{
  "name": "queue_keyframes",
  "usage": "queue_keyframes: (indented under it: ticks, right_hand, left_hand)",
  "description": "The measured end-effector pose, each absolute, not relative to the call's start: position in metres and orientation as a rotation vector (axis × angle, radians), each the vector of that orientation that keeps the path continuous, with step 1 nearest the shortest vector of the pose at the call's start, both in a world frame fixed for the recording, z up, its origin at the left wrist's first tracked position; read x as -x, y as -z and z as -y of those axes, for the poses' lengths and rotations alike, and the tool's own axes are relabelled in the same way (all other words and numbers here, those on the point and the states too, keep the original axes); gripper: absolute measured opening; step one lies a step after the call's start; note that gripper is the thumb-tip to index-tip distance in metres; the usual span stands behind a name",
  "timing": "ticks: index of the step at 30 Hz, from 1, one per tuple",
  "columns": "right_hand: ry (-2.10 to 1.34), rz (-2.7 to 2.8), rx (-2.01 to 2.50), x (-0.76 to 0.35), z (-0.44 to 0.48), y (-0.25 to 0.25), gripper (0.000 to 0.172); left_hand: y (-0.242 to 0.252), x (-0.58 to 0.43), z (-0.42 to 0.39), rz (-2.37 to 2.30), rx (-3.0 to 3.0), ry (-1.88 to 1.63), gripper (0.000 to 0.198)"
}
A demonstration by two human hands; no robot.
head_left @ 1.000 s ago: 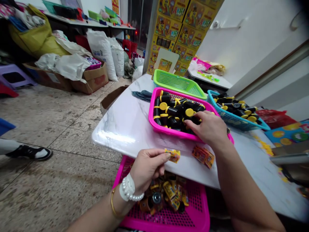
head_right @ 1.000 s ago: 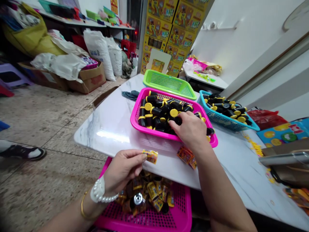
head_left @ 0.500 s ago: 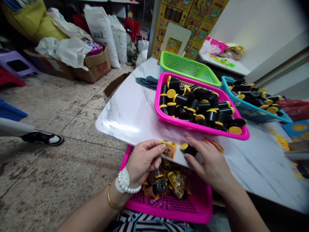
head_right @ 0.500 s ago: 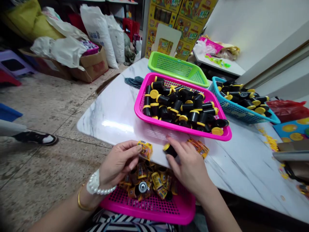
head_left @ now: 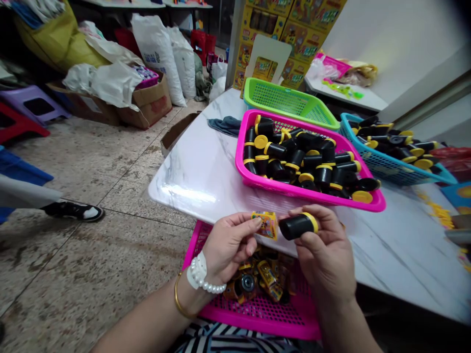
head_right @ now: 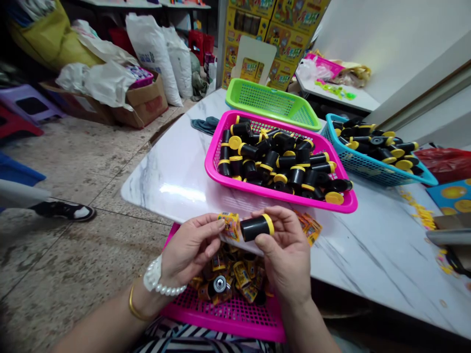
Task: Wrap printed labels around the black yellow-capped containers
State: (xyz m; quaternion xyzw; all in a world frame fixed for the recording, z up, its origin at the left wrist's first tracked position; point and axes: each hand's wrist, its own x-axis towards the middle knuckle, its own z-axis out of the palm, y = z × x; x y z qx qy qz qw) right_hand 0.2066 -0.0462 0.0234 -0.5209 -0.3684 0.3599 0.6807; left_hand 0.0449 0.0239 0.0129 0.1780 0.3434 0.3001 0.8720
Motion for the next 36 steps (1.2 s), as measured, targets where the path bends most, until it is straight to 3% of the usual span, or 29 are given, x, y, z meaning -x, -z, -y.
queue_keyframes:
  ticks: [9, 24, 36]
  right_hand:
    - [-0.444, 0.952, 1.367, -0.191, 0.049, -0.023, 0.035]
    - [-0.864, 0.758, 1.303, -0.204, 0.051, -0.021, 0.036]
    - [-0.852, 0.702, 1.314, -0.196, 0.050, -0.023, 0.029]
  left_hand:
    - [-0.014, -0.050, -0.022, -0.651, -0.326, -0.636, 0.029]
    - [-0.011, -0.051, -0.022, -0.595, -0.292, -0.682, 0.029]
    - [-0.012, -0.051, -0.020, -0.603, -0.272, -0.666, 0.034]
